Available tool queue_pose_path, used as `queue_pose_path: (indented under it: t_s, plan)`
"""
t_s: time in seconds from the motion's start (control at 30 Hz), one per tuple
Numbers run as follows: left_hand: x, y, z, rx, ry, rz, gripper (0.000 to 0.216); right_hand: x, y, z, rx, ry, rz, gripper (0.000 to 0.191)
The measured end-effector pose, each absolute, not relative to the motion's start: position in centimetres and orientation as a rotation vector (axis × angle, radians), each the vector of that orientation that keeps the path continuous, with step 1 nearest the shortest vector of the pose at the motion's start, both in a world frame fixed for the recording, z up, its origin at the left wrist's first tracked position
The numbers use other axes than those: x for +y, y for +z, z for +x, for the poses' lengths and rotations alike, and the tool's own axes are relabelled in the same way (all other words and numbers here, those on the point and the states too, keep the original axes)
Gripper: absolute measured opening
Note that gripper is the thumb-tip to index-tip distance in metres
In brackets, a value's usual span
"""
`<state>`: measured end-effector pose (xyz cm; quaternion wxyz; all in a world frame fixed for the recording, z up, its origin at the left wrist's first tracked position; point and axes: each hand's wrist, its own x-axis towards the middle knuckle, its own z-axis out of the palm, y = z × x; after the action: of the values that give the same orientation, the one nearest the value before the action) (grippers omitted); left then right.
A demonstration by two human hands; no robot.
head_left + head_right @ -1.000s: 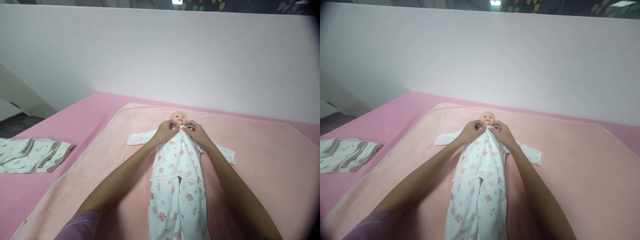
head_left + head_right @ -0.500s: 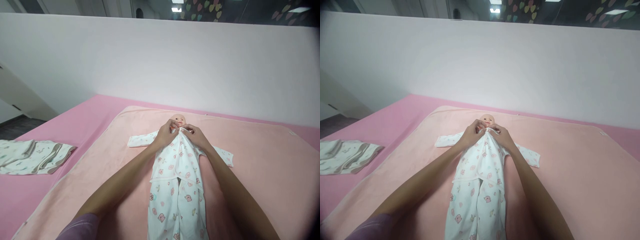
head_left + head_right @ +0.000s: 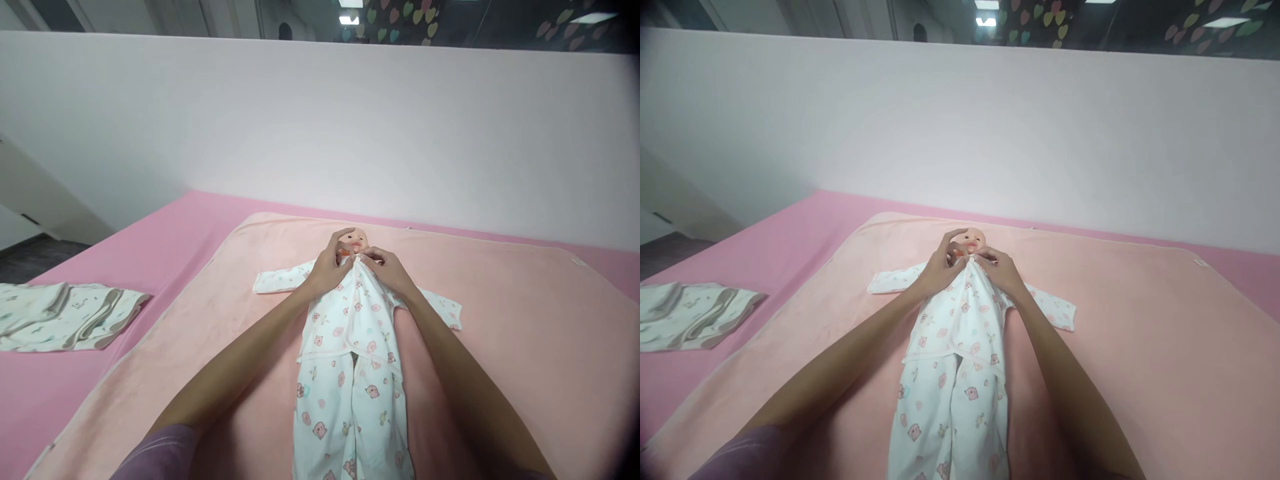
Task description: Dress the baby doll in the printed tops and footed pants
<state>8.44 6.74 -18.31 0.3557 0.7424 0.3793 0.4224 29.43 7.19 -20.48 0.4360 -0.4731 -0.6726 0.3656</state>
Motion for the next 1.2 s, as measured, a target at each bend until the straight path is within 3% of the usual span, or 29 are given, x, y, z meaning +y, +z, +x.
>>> queue_pose_path:
  t_s: [0.3,0.57,0.73,0.9,1.03,1.2]
  plan:
    - [8.3,-19.8,8.4,1.130,1.085,1.830,0.032,7.3,-20.8,29.4,-1.559,0.838,-1.303,0.033]
    - [8.8,-19.6,8.4,1.369,0.959,1.713,0.033,6.8,-22.1,29.4,-1.607,0.431,-1.484,0.043]
    - [7.8,-19.7,2.8,1.464,0.958,2.124,0.033,3.0,-23.3,37.4,-1.782,0.319,-1.599,0.049]
    - [8.0,-21.2,-8.1,1.832,0.595,2.132,0.039,-1.1,-25.3,48.1,-1.774,0.464,-1.959,0.050]
    - [9.0,-21.1,-11.1,1.800,0.244,1.947,0.042,-1.7,-25.6,50.3,-1.790,0.600,-2.015,0.052]
    - [8.7,-19.1,-11.2,1.885,0.243,2.011,0.034,-2.0,-24.8,50.1,-1.680,0.563,-2.030,0.047]
